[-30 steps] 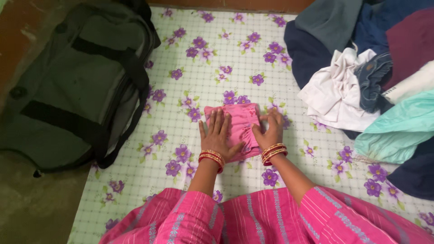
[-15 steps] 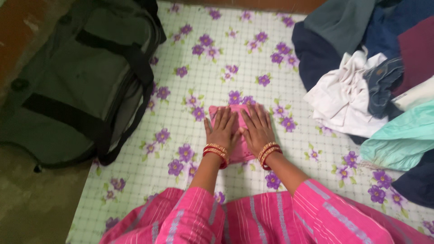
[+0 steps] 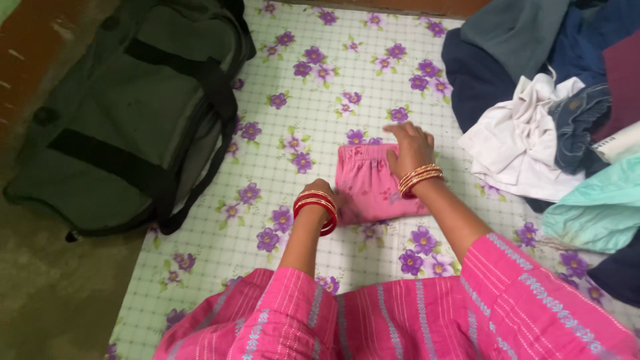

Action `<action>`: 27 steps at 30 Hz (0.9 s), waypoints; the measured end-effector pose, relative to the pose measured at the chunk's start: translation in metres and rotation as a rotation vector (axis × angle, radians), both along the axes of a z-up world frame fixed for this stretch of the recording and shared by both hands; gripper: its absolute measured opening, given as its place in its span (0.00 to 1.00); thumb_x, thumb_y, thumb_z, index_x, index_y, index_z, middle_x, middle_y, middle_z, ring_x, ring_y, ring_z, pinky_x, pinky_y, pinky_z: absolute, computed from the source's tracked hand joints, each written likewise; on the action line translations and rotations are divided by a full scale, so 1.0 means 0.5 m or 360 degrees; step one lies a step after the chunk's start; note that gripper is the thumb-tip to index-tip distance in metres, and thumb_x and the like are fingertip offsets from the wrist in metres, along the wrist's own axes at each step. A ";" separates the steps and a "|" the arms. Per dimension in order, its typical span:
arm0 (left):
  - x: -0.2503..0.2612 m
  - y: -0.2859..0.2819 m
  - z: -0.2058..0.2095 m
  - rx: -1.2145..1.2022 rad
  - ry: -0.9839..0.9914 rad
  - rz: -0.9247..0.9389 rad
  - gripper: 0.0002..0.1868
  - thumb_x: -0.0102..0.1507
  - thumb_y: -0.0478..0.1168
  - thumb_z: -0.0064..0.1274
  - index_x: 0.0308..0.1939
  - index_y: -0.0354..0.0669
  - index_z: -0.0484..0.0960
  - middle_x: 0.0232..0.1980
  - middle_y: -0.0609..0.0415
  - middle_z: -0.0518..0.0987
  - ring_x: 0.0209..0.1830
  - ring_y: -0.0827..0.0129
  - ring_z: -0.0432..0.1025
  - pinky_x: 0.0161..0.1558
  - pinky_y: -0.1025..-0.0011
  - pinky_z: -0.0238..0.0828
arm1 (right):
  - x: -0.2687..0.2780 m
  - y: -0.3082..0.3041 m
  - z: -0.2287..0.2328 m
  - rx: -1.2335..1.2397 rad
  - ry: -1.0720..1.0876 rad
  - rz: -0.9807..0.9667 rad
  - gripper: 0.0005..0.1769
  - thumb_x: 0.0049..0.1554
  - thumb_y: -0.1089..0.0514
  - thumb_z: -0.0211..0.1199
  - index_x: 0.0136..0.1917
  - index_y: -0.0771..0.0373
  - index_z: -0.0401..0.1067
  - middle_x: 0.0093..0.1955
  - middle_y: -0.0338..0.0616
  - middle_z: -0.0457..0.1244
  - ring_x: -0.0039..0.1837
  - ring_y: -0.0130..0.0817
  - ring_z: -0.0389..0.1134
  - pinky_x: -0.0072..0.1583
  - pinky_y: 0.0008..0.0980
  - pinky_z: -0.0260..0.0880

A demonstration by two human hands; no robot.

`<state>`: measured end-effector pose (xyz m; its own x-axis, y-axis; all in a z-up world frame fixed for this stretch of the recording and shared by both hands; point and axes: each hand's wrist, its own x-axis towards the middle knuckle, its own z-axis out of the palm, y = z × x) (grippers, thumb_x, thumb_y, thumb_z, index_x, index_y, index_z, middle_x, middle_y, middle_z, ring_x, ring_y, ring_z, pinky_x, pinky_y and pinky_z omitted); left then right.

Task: The person puts a folded white garment into a bag, then takes out a pink pair of pants and folds them by hand on the floor.

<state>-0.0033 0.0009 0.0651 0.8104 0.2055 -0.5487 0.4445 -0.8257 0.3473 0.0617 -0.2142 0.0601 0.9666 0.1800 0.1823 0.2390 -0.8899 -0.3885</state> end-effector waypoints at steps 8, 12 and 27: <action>-0.031 -0.157 -0.090 0.0533 -0.1595 -0.0504 0.29 0.69 0.53 0.47 0.72 0.47 0.72 0.79 0.51 0.65 0.83 0.61 0.54 0.80 0.54 0.43 | -0.106 0.022 -0.089 -0.0347 -0.0242 0.0315 0.39 0.60 0.56 0.56 0.83 0.54 0.52 0.87 0.45 0.42 0.86 0.44 0.38 0.79 0.61 0.27; -0.051 -0.165 -0.146 0.0286 -0.1158 -0.0581 0.42 0.66 0.67 0.36 0.78 0.49 0.55 0.84 0.57 0.46 0.84 0.66 0.35 0.77 0.45 0.21 | -0.144 -0.003 -0.120 -0.0467 -0.0088 0.0149 0.41 0.62 0.46 0.54 0.83 0.56 0.45 0.87 0.44 0.38 0.86 0.42 0.33 0.79 0.57 0.27; -0.048 -0.083 -0.134 0.0282 -0.0900 -0.0584 0.46 0.64 0.75 0.26 0.81 0.61 0.42 0.84 0.66 0.41 0.83 0.63 0.33 0.77 0.47 0.20 | -0.139 -0.052 -0.127 -0.0201 -0.0083 0.0053 0.40 0.65 0.47 0.44 0.85 0.57 0.38 0.87 0.45 0.36 0.86 0.44 0.35 0.81 0.52 0.28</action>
